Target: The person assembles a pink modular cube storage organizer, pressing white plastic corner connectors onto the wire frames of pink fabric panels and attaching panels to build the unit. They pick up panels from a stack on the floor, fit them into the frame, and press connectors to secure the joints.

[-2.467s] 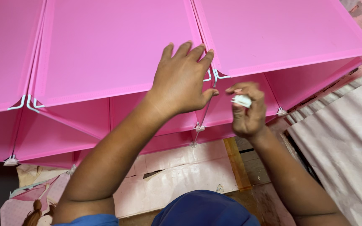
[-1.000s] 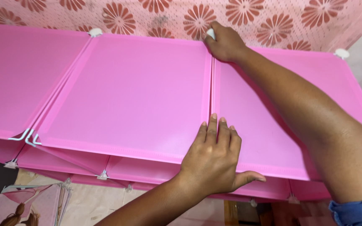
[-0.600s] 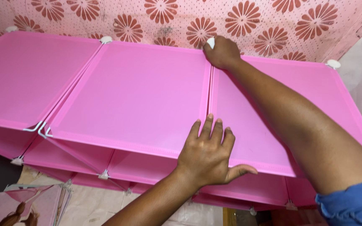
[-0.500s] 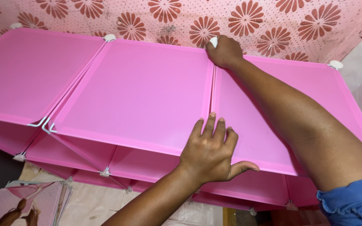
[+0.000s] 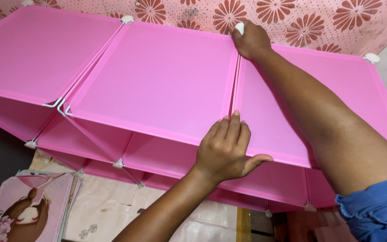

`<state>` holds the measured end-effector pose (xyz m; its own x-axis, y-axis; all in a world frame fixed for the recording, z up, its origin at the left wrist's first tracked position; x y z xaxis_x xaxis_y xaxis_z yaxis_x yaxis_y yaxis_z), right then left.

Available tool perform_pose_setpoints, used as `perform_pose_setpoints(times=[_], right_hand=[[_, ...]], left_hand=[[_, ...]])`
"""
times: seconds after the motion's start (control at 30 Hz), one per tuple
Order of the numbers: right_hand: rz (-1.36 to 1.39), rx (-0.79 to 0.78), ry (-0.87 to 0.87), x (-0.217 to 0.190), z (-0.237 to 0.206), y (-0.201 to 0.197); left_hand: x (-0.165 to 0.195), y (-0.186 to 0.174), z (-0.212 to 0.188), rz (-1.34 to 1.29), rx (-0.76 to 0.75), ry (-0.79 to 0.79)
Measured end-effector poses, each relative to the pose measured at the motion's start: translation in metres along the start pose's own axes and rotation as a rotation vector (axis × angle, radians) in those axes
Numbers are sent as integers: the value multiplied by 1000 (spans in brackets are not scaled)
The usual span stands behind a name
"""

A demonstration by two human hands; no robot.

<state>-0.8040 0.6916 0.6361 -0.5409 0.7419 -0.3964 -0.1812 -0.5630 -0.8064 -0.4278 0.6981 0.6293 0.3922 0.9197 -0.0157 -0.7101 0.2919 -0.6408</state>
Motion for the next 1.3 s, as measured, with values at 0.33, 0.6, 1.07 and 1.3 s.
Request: perform_pose_setpoints(times=[0.33, 0.6, 1.07, 1.3], right_hand=[[8, -192, -402, -109, -105, -59], [158, -212, -431, -168, -290, -134], [94, 332, -191, -157, -389, -112], [101, 358, -202, -149, -387, -103]], left_hand=[[-47, -23, -29, 108, -265, 163], [-42, -15, -31, 36, -205, 297], [-42, -28, -33, -105, -243, 260], [-41, -28, -30, -42, -227, 200]])
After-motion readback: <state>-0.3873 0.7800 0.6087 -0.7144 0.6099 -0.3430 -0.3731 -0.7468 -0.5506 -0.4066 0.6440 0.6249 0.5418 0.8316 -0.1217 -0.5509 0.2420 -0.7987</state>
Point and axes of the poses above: each hand's wrist, its own z-axis towards the middle knuckle, its own y-axis out of the palm, x = y × z, the point moved 10 cm from there along z, towards the middle knuckle, and after that the axes turned 2 degrees about z, right-handed, at the moved point
